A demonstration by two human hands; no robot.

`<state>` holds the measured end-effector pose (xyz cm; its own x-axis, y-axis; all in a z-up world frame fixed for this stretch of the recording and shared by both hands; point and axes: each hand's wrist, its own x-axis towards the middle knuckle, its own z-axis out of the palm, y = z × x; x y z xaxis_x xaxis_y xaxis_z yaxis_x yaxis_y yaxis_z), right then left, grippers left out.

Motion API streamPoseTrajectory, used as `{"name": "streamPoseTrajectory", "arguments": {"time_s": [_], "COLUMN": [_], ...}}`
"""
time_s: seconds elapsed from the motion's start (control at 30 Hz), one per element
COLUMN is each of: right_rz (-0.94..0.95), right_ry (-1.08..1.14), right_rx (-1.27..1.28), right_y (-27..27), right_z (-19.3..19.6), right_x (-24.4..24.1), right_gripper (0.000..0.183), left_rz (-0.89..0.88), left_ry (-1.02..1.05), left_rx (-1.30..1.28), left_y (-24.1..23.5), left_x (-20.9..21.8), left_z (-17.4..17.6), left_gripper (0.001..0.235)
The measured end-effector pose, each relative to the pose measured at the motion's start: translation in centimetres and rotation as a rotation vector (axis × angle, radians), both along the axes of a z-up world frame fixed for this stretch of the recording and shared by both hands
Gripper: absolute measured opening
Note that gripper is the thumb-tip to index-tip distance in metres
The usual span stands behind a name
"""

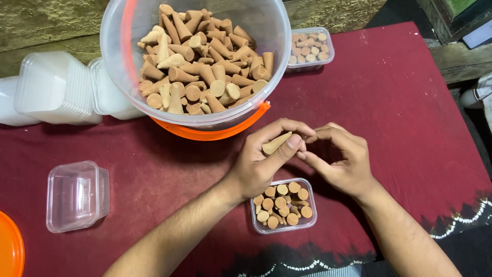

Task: The person is seen packing small incense cones from a large orange bucket and the table surface into small, clear plastic containers.

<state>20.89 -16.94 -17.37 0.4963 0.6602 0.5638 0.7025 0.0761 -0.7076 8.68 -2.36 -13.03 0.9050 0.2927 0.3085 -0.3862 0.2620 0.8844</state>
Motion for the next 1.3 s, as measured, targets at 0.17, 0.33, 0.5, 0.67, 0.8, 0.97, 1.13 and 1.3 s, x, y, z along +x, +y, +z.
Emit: {"name": "streamPoseTrajectory", "arguments": {"time_s": [0.17,0.33,0.5,0.67,0.8,0.97,1.13,1.3], "right_rz": [0.048,0.080,0.200,0.219,0.220,0.174,0.123,0.055], "right_ry": [0.079,0.099,0.071,0.047,0.036,0.011,0.004,-0.045], "right_rx": [0.040,0.084,0.193,0.258,0.282,0.285,0.267,0.198], "right_y": [0.3,0.5,0.9,0.7,0.7,-0.1,-1.3,-1.3], "right_z": [0.5,1.0,2.4,1.2,1.2,2.1,0.6,1.9], "right_x": [-0.6,-0.7,-1.7,-1.8,-1.6,-1.2,0.0,0.2], "right_gripper": [0.014,0.012,0.017,0.019,0.016,0.012,0.009,0.007], "left_rz": [-0.020,-0.025,-0.011,0.015,0.057,0.176,0.229,0.389], "left_ry": [0.007,-0.001,-0.034,-0.082,-0.065,-0.044,0.113,0.267], "left_rx": [-0.121,-0.187,-0.311,-0.218,-0.188,-0.008,-0.020,0.499], "left_y": [-0.4,-0.9,-1.1,-1.3,-1.6,0.2,1.7,4.8], "left_x": [-0.4,-0.5,0.1,-0.2,-0.1,-0.2,-1.7,-4.3], "left_z": [0.3,0.5,-1.6,-1.0,-1.2,-0.5,-2.6,-3.9], "left_gripper": [0.033,0.037,0.041,0.041,0.040,0.036,0.025,0.018]}}
